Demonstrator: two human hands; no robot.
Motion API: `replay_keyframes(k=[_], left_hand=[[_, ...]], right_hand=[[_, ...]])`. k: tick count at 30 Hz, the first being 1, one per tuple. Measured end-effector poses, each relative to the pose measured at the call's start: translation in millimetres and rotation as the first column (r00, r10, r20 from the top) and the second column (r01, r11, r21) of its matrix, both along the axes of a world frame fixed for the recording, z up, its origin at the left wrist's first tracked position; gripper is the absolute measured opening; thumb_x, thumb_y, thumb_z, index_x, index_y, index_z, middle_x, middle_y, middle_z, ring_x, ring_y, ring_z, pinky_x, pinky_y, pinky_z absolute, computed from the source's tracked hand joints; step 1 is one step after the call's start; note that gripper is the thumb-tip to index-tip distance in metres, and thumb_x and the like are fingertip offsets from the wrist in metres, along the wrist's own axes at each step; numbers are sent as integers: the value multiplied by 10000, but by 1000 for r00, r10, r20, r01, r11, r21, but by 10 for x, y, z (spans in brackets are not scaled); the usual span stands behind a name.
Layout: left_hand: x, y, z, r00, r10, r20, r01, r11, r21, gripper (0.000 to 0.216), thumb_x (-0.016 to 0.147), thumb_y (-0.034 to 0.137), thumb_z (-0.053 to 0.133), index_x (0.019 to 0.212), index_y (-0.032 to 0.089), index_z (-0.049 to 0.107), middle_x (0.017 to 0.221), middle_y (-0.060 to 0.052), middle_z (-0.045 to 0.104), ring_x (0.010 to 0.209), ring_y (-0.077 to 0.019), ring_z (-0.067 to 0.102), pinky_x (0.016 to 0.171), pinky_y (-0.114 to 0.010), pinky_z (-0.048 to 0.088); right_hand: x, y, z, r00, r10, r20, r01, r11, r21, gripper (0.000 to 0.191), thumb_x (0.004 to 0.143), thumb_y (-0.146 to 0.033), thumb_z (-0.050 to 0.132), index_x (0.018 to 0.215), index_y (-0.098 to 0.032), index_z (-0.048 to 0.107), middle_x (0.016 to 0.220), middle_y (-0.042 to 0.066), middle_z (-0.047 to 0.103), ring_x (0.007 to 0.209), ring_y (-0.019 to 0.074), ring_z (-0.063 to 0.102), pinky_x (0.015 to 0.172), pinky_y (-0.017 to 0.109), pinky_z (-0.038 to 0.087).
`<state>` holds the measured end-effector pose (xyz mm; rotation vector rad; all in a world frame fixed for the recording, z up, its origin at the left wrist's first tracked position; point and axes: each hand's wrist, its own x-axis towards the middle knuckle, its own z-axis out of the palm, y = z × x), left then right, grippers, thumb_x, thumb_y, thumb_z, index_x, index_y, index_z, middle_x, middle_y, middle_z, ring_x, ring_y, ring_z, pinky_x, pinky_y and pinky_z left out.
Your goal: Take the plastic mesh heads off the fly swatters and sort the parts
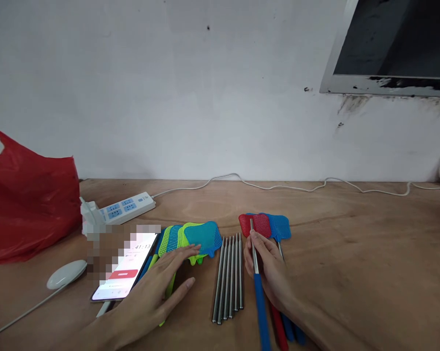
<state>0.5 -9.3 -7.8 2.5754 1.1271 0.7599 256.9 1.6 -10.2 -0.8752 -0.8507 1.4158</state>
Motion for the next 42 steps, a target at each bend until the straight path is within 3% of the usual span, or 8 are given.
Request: replay_keyframes(k=[4,12,21,28,33,36,39,42], left_hand=[[-5,49,-94,993,-5,-114,14,997,71,492,995,291,509,1459,271,346,1459,-76,542,1363,-294,478,1093,-540,443],[3,31,-20,999,37,-29,-35,997,71,254,973,246,496,1225,239,533,1206,-85,652,1130,-287,621,963,-487,537],[-29,79,-72,990,27,-140,-11,993,114,418,987,277,512,1396,242,433,1457,-105,524,1365,-319,459,1106,-576,408],[-7,57,-10,993,54,-103,-45,995,90,314,959,289,547,1262,208,564,1237,-112,629,1169,-321,603,1000,-532,517],[-30,80,-59,989,67,-132,-51,991,124,391,942,334,585,1316,229,540,1418,-131,526,1303,-373,507,1031,-590,477],[-60,102,-113,983,82,-166,-58,988,145,505,959,359,577,1432,245,444,1528,-135,427,1392,-378,411,1071,-610,429],[-84,124,-143,975,101,-197,-72,986,150,579,985,383,542,1512,246,344,1572,-140,368,1435,-369,347,1091,-609,403],[-92,141,-139,968,98,-232,-69,989,129,564,994,407,523,1510,240,365,1574,-143,368,1443,-375,330,1096,-626,385]], right_hand=[[8,10,-58,998,66,8,-66,998,-7,409,833,-541,704,676,-193,559,371,-94,390,325,39,255,344,169,210],[51,46,-111,993,90,70,-89,996,-23,425,821,-564,704,689,-193,547,369,-96,410,320,36,261,344,164,203],[22,8,-56,978,125,166,-116,991,-67,477,780,-639,691,675,-200,538,358,-99,395,309,39,267,344,174,223],[20,1,-53,963,134,234,-120,990,-72,506,767,-677,673,659,-204,530,347,-97,395,303,41,281,340,179,220],[35,16,-104,957,159,242,-146,987,-71,493,792,-673,650,678,-207,533,346,-96,420,288,43,292,337,180,209],[37,19,-122,953,156,260,-142,987,-73,502,783,-684,649,676,-208,531,343,-99,413,285,46,292,334,186,211],[36,12,-125,953,154,260,-141,988,-70,498,784,-684,647,687,-209,530,352,-102,411,287,46,291,335,188,202],[34,3,-117,952,168,257,-154,985,-74,489,790,-673,648,690,-209,532,351,-104,403,289,49,285,339,191,198]])
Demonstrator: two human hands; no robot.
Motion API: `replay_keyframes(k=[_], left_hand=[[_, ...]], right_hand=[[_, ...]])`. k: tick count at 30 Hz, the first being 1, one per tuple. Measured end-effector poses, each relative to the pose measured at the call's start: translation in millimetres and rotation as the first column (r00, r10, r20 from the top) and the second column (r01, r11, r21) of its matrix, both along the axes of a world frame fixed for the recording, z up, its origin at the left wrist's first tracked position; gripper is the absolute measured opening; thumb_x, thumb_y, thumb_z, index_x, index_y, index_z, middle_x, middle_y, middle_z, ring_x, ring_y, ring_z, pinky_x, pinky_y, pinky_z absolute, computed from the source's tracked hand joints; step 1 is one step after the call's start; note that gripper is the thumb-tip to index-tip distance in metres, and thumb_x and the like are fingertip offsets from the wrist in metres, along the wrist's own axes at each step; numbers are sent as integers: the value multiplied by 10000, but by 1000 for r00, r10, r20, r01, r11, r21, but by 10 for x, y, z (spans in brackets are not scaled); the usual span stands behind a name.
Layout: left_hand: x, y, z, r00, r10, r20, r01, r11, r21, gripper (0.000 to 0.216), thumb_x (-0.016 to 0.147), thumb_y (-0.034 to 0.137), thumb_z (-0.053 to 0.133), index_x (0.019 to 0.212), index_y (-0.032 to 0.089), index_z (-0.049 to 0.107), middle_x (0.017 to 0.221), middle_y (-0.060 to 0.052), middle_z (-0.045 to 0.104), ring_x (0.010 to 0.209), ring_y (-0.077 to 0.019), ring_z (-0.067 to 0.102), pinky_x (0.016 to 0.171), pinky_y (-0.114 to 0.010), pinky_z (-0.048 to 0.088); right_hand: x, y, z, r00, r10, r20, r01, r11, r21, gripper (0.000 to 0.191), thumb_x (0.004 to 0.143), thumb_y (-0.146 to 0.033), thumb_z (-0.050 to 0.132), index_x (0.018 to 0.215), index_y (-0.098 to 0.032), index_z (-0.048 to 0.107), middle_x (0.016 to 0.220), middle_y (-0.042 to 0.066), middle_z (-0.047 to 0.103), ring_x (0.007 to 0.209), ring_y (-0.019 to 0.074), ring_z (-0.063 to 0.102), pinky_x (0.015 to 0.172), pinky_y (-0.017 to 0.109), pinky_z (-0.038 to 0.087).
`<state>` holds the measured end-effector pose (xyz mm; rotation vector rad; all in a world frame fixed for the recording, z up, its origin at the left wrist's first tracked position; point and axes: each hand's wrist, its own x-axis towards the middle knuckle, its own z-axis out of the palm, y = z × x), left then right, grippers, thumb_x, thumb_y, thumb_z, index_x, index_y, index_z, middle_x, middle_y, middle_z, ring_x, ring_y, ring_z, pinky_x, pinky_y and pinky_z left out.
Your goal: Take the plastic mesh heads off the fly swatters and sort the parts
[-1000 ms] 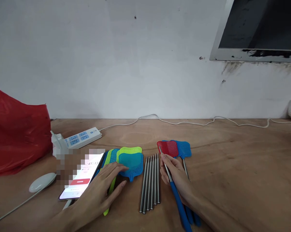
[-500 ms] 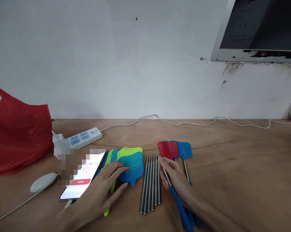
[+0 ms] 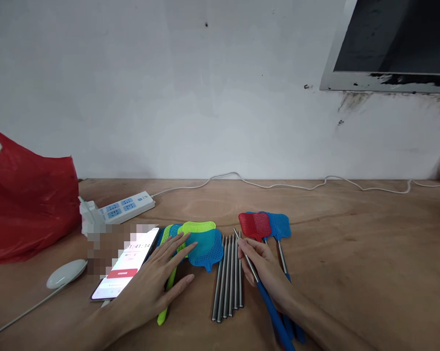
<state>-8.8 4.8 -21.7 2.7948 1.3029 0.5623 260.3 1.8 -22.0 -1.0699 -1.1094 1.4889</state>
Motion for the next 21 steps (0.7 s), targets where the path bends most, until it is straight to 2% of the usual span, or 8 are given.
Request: replay_keyframes(k=[3,6,10,13,18,21], left_hand=[[7,5,26,1000,-18,-6,18,1000,-13,485,996,411,516,1449,245,461,1543,-134,422,1428,-374,358,1092,-638,384],[27,-4,64,997,-29,66,28,1000,9,347,982,386,537,1291,235,582,1462,-120,517,1389,-360,419,1086,-613,410],[54,-14,99,992,-24,125,25,1000,-8,296,945,359,589,1210,226,586,1280,-108,634,1307,-354,504,1064,-588,446],[53,-9,76,992,-22,122,24,1000,-12,322,949,357,582,1248,237,574,1255,-101,623,1261,-346,533,1050,-578,460],[30,-6,34,996,-6,92,7,1000,-14,344,970,401,558,1269,231,584,1362,-128,575,1304,-374,504,1022,-599,478],[33,-17,54,996,-10,87,11,1000,-16,327,975,412,555,1235,218,597,1371,-134,597,1296,-362,531,1016,-581,496]], right_hand=[[-1,-3,0,1000,6,0,-6,1000,0,480,802,-660,646,685,-209,534,349,-103,400,293,51,275,343,194,198],[-1,1,-15,1000,4,-5,-4,1000,11,468,820,-650,632,692,-209,540,350,-103,407,290,55,269,343,199,190],[-4,9,-32,1000,10,11,-11,1000,15,469,826,-648,626,693,-207,539,342,-103,404,290,51,264,347,198,187],[-5,10,-36,1000,11,12,-11,1000,24,475,821,-657,624,695,-209,530,341,-109,394,289,50,248,345,203,177],[10,12,-51,999,34,21,-35,999,24,471,834,-653,612,710,-203,545,346,-103,410,287,52,274,349,204,185],[12,13,-56,999,32,20,-33,999,20,475,827,-659,614,705,-205,544,348,-103,407,287,54,277,348,203,201]])
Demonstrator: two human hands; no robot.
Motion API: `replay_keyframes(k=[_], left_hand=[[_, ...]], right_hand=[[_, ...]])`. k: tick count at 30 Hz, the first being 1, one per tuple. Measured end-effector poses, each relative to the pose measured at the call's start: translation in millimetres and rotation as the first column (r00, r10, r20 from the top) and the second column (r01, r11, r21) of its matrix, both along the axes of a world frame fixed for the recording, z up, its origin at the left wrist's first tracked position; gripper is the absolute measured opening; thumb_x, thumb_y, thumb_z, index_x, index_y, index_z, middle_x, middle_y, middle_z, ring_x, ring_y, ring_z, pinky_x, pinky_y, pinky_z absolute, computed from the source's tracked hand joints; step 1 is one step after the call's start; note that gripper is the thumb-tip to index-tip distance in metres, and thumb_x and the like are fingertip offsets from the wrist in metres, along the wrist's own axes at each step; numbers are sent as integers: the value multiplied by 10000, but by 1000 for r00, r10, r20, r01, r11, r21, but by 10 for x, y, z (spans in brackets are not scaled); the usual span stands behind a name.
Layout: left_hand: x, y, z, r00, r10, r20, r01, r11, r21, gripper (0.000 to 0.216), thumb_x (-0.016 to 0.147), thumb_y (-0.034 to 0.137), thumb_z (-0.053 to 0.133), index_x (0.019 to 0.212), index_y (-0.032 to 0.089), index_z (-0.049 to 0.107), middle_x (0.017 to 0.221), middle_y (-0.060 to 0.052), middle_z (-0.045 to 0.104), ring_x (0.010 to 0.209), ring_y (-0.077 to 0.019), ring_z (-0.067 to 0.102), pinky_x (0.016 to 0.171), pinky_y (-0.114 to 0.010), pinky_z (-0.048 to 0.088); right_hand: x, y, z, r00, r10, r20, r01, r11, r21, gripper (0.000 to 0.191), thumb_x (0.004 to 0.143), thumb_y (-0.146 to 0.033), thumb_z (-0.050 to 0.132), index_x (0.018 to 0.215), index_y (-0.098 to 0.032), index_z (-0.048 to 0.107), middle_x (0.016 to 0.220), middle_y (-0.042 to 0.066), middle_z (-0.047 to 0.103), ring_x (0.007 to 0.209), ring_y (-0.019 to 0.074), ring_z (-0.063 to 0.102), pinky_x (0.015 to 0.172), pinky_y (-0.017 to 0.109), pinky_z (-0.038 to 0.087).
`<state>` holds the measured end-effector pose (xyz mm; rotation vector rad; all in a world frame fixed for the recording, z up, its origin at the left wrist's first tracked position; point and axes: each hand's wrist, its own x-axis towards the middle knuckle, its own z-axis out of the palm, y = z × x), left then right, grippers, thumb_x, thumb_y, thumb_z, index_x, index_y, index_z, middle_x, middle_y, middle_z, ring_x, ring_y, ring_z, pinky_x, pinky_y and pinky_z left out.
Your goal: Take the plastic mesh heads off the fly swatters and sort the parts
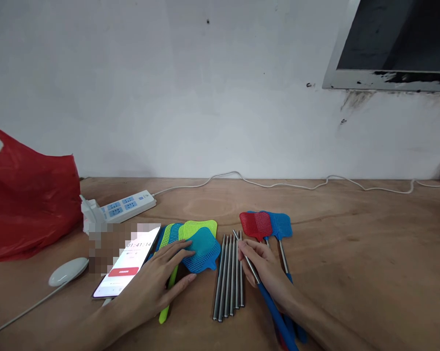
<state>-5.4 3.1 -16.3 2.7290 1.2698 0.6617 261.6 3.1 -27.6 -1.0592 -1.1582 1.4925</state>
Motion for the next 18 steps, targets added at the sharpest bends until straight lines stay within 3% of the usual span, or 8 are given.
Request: replay_keyframes(k=[18], left_hand=[[70,-20,27,999,30,-30,-29,999,30,367,918,487,628,1147,201,610,1251,-133,647,1149,-369,620,931,-558,541]], right_hand=[[-9,-5,7,1000,13,9,-13,1000,8,465,854,-635,605,696,-202,543,342,-99,415,304,48,253,365,202,196]])
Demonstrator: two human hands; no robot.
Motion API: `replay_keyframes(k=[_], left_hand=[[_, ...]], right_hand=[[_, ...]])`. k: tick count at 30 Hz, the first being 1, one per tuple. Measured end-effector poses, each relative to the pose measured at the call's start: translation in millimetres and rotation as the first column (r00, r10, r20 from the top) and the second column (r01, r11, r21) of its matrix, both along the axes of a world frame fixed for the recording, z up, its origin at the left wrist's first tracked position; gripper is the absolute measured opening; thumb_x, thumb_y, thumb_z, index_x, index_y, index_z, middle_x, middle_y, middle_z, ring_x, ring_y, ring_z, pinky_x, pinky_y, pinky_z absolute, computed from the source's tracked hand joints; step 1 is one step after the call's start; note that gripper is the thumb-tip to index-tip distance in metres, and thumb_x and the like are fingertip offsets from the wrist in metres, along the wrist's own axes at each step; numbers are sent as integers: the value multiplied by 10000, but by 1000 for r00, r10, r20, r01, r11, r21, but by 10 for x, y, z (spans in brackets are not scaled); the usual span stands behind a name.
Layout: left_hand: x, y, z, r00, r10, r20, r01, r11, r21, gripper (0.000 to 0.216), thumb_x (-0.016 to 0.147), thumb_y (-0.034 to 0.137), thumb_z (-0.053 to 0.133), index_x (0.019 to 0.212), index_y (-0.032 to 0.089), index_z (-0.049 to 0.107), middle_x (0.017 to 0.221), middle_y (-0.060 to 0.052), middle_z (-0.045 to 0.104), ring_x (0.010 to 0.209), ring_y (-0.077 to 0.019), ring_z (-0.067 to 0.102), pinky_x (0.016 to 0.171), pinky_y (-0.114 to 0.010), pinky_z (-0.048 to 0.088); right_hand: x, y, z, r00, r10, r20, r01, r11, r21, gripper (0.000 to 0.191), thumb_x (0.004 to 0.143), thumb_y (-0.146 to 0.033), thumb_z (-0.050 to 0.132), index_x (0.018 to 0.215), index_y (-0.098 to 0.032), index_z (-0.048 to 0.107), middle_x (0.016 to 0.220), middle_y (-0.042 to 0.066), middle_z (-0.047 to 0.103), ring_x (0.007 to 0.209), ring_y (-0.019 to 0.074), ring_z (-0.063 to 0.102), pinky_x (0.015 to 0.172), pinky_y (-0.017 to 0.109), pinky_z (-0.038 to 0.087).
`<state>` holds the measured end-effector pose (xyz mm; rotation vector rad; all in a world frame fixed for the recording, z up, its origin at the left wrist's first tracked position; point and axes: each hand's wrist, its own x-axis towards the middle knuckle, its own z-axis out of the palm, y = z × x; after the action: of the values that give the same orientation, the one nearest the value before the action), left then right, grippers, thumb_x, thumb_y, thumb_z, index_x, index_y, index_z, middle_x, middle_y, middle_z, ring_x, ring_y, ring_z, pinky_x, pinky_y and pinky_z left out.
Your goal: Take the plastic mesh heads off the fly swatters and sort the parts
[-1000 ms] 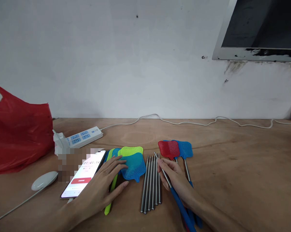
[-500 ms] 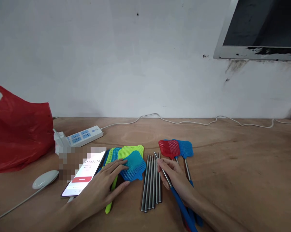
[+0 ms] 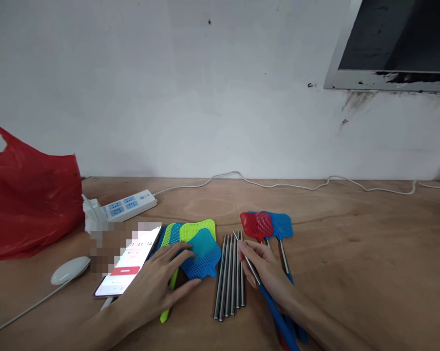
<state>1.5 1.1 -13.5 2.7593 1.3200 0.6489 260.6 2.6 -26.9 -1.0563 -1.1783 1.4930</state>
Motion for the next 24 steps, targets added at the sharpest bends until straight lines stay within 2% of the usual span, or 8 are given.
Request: replay_keyframes(k=[10,18,24], left_hand=[[-23,15,-50,996,0,87,-1,1000,7,469,851,479,718,1209,215,570,1311,-139,591,1176,-387,576,949,-611,497],[-34,-9,16,978,-30,205,28,1000,14,468,828,497,746,1179,237,579,1223,-121,623,1151,-360,582,928,-555,523],[-36,-10,30,963,-34,268,26,999,35,484,824,486,756,1199,250,562,1280,-112,605,1175,-344,561,947,-533,504]], right_hand=[[19,13,-12,1000,15,-6,-16,1000,-3,465,851,-635,609,698,-201,540,340,-106,406,293,49,256,345,191,189],[17,22,5,1000,16,7,-16,1000,13,467,855,-636,599,699,-201,536,335,-104,407,290,54,260,342,190,207],[32,38,-14,997,72,0,-72,997,24,458,862,-610,602,683,-191,555,330,-98,416,280,52,249,331,188,211]])
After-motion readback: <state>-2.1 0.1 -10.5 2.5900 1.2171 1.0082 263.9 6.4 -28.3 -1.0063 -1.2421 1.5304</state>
